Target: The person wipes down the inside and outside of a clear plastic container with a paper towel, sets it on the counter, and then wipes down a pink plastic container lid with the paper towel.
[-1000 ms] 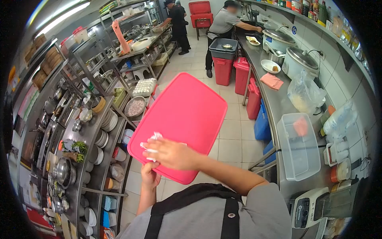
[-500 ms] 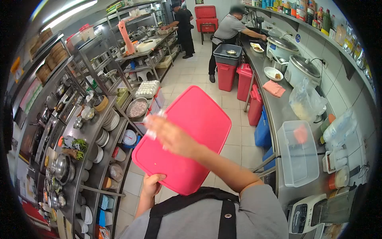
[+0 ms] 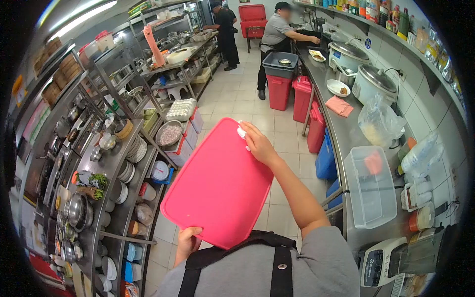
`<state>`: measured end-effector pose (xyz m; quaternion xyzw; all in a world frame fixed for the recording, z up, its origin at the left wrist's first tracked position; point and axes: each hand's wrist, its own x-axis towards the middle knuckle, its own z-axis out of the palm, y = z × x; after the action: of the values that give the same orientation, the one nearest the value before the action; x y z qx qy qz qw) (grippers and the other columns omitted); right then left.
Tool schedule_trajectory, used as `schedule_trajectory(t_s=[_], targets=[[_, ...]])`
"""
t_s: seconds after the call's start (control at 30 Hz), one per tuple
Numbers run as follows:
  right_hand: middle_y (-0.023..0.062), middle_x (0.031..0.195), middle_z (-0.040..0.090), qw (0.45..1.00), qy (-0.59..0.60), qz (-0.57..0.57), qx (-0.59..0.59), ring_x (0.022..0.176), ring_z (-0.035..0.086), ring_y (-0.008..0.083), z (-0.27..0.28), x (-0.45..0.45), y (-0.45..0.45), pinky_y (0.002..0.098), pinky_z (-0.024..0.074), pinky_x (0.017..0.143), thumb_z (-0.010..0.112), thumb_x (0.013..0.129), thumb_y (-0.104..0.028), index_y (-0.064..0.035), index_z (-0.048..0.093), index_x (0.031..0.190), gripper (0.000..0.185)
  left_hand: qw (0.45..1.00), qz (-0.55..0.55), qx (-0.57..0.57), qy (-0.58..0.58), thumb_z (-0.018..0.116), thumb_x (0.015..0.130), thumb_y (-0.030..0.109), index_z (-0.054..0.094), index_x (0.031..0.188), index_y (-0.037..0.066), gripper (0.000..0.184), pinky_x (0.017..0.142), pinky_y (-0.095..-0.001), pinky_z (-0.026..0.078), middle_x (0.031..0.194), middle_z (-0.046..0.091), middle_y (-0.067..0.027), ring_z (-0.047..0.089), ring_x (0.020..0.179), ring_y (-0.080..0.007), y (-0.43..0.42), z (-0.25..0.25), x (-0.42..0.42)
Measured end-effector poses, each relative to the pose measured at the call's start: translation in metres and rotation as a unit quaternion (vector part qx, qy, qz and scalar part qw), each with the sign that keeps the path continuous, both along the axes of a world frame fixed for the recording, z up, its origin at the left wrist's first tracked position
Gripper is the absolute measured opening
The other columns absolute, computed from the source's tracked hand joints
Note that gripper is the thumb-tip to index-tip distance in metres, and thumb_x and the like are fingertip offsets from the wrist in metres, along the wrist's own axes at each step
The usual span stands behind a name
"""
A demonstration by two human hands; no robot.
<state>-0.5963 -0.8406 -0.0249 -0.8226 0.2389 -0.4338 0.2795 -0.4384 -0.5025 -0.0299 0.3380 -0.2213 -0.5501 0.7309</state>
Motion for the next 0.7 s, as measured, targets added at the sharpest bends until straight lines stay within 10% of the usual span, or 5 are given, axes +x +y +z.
schedule_trajectory(t_s=[0.4, 0.53, 0.7], targets=[[0.0149, 0.151, 0.039, 0.992, 0.066, 0.108, 0.021, 0.141, 0.036, 0.0309, -0.039, -0.006, 0.103, 0.0385, 0.0326, 0.114, 0.044, 0.097, -0.007, -0.0049, 0.047, 0.14, 0.043, 0.994, 0.063, -0.035, 0.084, 0.052, 0.073, -0.001, 0.05, 0.128, -0.005, 0.055, 0.105, -0.045, 0.043, 0.125, 0.06, -0.0149, 0.056, 0.12, -0.0286, -0.003, -0.026, 0.02], [0.0172, 0.151, 0.037, 0.963, 0.053, 0.251, -0.085, 0.138, 0.039, 0.0336, -0.017, 0.025, 0.159, 0.0414, 0.0344, 0.113, 0.048, 0.096, -0.007, -0.0049, 0.044, 0.143, 0.047, 0.987, 0.131, -0.071, 0.061, 0.051, 0.093, 0.017, 0.05, 0.129, -0.002, 0.041, 0.105, -0.0432, 0.043, 0.126, 0.059, -0.0137, 0.056, 0.12, -0.0273, -0.034, -0.01, 0.028], [0.0147, 0.145, 0.045, 0.896, -0.003, 0.392, 0.207, 0.135, 0.043, 0.0285, 0.033, 0.041, 0.191, 0.0379, 0.0339, 0.112, 0.046, 0.099, -0.007, -0.0009, 0.046, 0.141, 0.042, 0.979, 0.161, -0.094, 0.08, 0.039, 0.1, 0.056, 0.045, 0.135, 0.002, 0.065, 0.105, -0.041, 0.043, 0.131, 0.057, -0.0108, 0.055, 0.121, -0.0258, -0.066, -0.021, 0.059]])
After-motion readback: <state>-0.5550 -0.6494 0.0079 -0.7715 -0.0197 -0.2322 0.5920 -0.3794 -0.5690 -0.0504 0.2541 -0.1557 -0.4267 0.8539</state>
